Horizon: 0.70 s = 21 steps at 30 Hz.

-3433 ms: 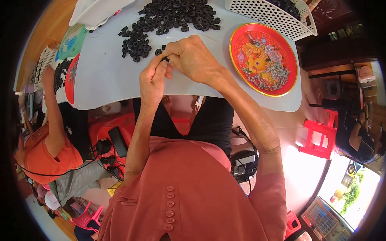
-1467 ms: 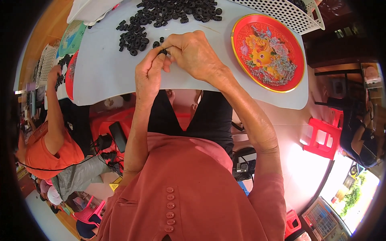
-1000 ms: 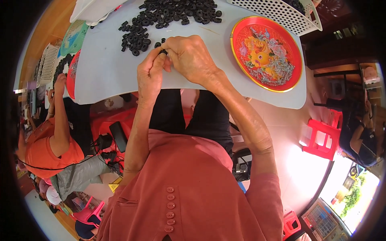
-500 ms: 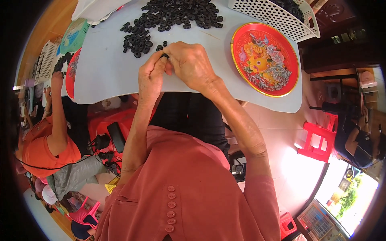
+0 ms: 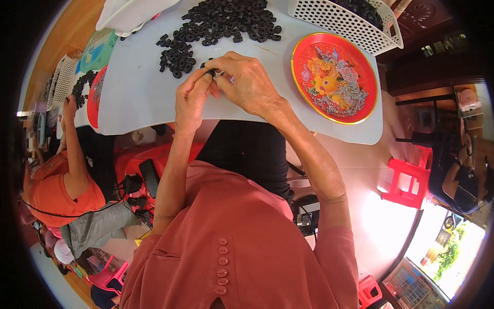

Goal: The person picks up a black plastic component and a small metal pin by hand, joins them together, and places the assembled unit onto a red tray, repeating the process.

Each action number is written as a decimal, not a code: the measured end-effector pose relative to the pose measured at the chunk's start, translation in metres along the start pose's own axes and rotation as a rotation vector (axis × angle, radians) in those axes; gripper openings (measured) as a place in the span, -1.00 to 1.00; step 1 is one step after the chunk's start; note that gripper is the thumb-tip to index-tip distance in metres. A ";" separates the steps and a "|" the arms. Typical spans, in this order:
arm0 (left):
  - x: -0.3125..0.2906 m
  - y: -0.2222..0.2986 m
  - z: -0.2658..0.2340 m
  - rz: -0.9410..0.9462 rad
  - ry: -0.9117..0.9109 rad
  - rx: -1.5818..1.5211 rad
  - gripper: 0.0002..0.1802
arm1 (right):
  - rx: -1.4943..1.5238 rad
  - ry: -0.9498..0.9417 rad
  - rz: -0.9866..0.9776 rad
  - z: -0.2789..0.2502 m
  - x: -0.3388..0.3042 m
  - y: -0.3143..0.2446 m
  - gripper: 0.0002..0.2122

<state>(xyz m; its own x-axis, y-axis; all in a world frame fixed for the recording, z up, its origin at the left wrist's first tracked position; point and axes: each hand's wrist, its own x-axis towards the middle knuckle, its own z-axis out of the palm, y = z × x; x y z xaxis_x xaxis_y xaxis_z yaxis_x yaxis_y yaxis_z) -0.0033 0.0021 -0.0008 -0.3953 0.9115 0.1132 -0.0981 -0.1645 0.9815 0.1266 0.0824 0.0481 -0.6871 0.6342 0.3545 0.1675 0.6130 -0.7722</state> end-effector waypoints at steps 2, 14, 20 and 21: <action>0.002 -0.002 0.000 -0.010 -0.011 -0.037 -0.77 | -0.006 -0.008 -0.029 -0.004 -0.003 0.001 -0.73; -0.004 0.009 0.002 -0.122 0.069 -0.261 -0.71 | -0.294 0.149 -0.320 0.019 0.002 0.018 -0.56; 0.003 0.012 -0.009 -0.174 -0.101 -0.076 -0.74 | -0.277 0.179 -0.375 0.024 0.001 0.028 -0.55; 0.003 0.010 -0.010 -0.167 -0.099 -0.078 -0.75 | -0.273 0.176 -0.374 0.025 0.001 0.028 -0.55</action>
<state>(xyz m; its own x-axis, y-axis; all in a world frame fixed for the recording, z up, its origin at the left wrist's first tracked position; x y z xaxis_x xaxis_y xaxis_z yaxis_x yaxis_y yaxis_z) -0.0145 -0.0006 0.0076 -0.2761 0.9606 -0.0318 -0.2268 -0.0329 0.9734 0.1131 0.0889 0.0138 -0.6093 0.4029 0.6829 0.1277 0.8999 -0.4169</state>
